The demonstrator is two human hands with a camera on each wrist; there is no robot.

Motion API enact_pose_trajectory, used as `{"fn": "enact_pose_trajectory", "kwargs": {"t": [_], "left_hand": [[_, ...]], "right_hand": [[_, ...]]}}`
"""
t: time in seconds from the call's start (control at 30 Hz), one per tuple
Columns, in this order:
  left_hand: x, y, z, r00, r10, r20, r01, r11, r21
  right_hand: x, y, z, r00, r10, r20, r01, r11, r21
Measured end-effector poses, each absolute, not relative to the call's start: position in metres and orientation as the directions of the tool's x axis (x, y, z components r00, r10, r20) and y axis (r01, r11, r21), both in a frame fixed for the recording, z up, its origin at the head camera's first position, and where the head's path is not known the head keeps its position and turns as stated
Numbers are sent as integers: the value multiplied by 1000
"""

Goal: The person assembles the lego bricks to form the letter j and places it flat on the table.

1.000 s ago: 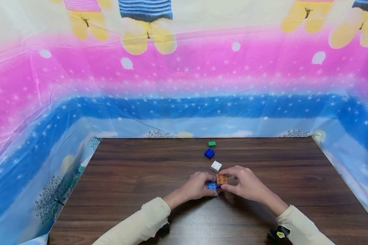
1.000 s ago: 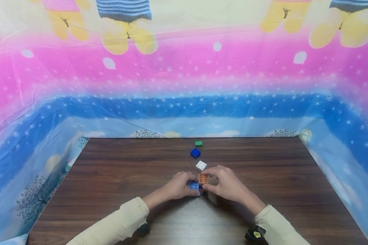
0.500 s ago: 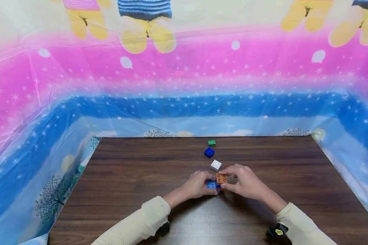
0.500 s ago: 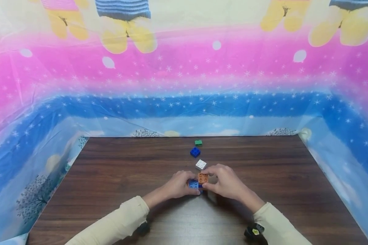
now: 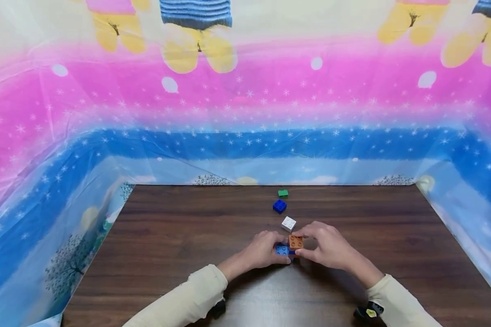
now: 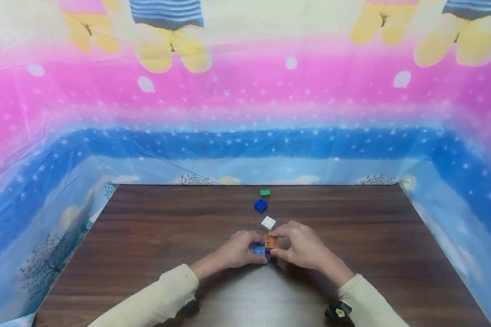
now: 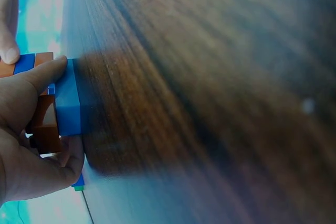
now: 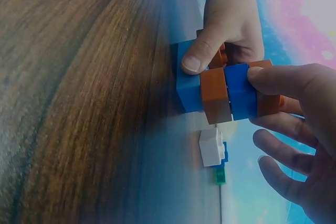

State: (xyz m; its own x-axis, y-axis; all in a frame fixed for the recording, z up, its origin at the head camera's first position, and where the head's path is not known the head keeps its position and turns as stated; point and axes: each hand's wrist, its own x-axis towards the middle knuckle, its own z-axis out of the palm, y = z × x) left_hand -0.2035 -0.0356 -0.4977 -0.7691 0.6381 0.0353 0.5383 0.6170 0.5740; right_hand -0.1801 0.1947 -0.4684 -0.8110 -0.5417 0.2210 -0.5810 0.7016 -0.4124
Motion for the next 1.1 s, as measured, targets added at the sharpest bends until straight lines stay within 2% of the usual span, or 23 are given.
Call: {"fn": "enact_pose_trajectory", "kwargs": {"t": [0.33, 0.57, 1.1], "left_hand": [[-205, -38, -499, -766, 639, 69, 563, 616, 551], [-203, -37, -499, -757, 648, 82, 578, 606, 547], [-202, -37, -496, -759, 649, 59, 563, 607, 560]], "right_hand": [[-182, 191, -466, -790, -556, 257, -612, 696, -374], [-181, 191, -465, -824, -530, 198, -560, 711, -427], [-182, 196, -466, -813, -548, 197, -558, 634, -536]]}}
